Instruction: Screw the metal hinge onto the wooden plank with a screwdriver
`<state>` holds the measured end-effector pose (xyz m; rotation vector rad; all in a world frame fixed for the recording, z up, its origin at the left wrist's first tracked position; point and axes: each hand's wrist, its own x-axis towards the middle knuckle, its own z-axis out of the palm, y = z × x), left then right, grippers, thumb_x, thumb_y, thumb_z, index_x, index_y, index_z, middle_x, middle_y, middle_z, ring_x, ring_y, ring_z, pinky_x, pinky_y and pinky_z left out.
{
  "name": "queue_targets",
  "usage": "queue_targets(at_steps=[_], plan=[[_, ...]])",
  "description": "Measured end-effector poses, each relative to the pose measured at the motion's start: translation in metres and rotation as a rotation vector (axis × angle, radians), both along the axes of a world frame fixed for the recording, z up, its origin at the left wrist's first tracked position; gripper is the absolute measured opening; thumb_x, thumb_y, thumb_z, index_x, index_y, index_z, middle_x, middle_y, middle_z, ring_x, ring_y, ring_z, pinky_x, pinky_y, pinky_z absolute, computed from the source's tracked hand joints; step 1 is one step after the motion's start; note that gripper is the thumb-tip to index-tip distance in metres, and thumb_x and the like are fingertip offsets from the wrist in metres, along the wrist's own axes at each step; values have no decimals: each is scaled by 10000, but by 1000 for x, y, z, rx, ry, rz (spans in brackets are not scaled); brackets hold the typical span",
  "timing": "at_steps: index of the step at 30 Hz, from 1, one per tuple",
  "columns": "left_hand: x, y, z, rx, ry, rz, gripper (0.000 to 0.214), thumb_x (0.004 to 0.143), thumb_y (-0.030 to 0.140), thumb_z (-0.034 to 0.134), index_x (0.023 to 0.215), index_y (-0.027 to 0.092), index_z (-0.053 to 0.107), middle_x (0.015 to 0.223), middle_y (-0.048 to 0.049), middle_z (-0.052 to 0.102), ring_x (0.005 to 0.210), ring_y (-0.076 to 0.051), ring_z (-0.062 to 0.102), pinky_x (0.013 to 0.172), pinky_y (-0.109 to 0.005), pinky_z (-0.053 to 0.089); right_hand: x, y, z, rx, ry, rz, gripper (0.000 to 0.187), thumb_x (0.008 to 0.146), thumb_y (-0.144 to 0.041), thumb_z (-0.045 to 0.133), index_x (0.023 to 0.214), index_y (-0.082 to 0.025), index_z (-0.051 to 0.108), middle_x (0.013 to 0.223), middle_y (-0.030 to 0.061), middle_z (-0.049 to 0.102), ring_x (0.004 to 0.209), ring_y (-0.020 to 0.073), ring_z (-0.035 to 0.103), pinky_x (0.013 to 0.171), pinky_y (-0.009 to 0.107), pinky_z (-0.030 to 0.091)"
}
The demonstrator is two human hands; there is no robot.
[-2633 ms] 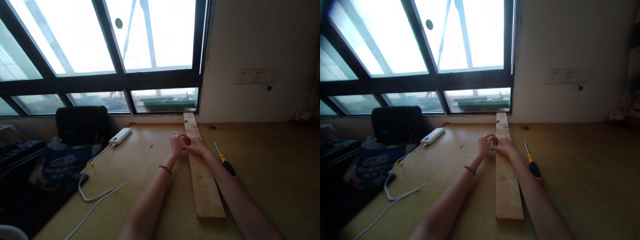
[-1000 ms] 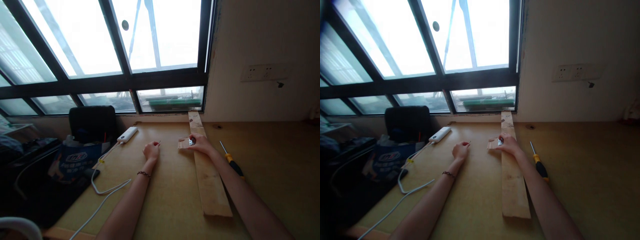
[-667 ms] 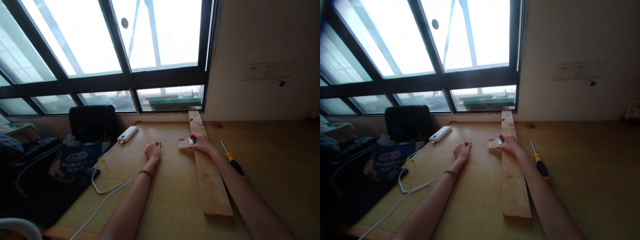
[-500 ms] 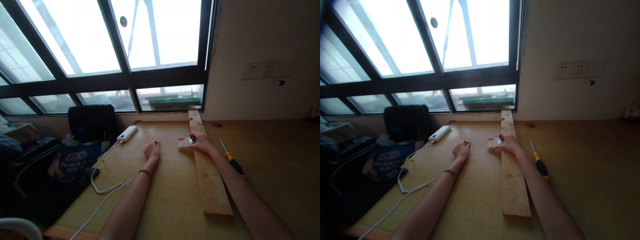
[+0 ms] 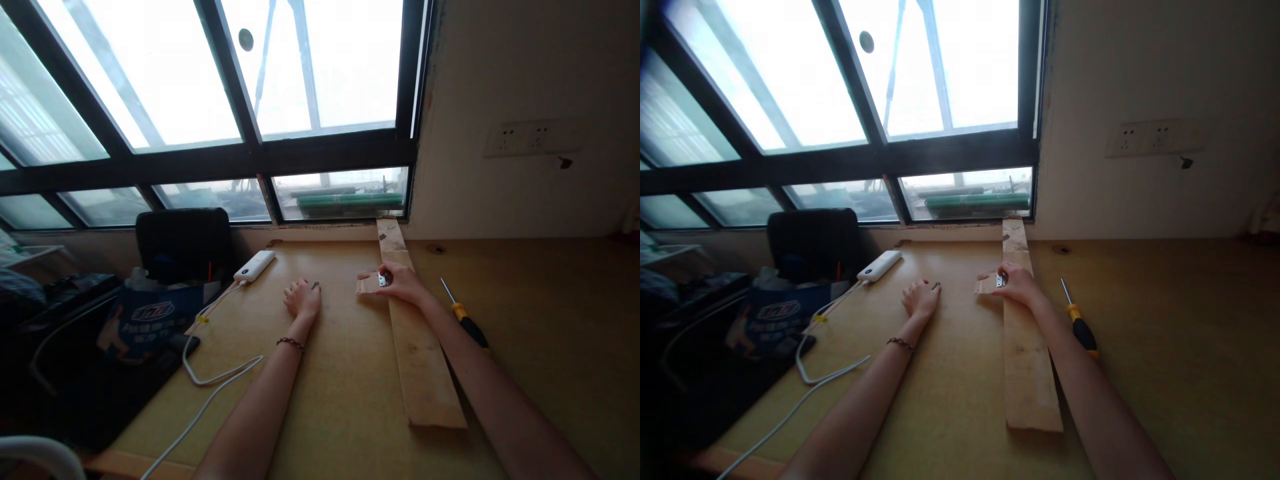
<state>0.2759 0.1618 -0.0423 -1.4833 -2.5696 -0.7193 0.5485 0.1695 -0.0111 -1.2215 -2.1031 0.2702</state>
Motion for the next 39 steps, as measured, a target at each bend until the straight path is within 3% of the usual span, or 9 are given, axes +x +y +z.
queue_targets(at_steps=[12,17,19,21,25,30,35,37,39], plan=[[-1,2,-3,-53,-40,-84,268,767,421,492,884,246,658,970,-98,642,968,-305,516,769,-417,398,-1,-1,1,4,11,2,448,504,-470,761,817,-196,595,766,3,588,679,150,505,583,249,355],[0,-1,2,-20,-3,-93,299,783,425,488,911,208,648,978,-114,624,966,-302,510,777,-402,402,-1,1,-1,0,18,-1,455,496,-461,765,826,-194,599,782,7,592,692,153,510,604,254,370],[7,-4,4,63,49,-153,331,807,414,466,978,178,621,1027,-123,599,992,-281,505,804,-369,398,-1,2,-2,1,20,2,460,497,-463,764,832,-194,600,787,8,594,696,154,512,613,258,376],[19,-9,5,137,59,-296,351,843,403,416,1030,162,590,1062,-120,581,962,-232,529,791,-312,401,0,3,-3,0,24,8,458,501,-464,761,833,-194,598,784,7,592,700,156,514,615,258,377],[53,-15,1,127,-94,-546,417,872,450,334,915,149,620,929,-112,625,804,-180,581,706,-265,404,0,5,-4,-4,37,5,448,492,-448,767,817,-192,597,779,9,590,711,160,519,611,255,379],[76,-9,-10,-19,-362,-668,513,853,504,305,653,157,625,646,-71,634,629,-171,578,576,-258,374,0,4,-3,-14,48,10,454,496,-443,766,837,-194,598,771,6,594,693,156,519,608,256,387],[81,-1,-12,65,-694,-665,337,789,414,434,627,152,569,593,-19,595,532,-119,525,513,-224,369,1,5,-3,-25,55,21,502,500,-443,770,905,-207,592,862,25,623,777,185,562,668,283,426],[77,2,-6,134,-812,-623,324,799,411,406,675,152,556,582,-8,575,483,-102,495,483,-215,366,2,5,-4,-36,72,30,605,484,-440,784,1000,-209,568,959,51,630,866,211,577,730,313,444],[61,6,6,229,-797,-520,333,823,405,356,738,154,557,618,-18,586,511,-108,517,497,-217,381,3,6,-5,-40,94,33,724,476,-436,795,1106,-205,523,1075,86,608,968,237,568,807,348,445]])
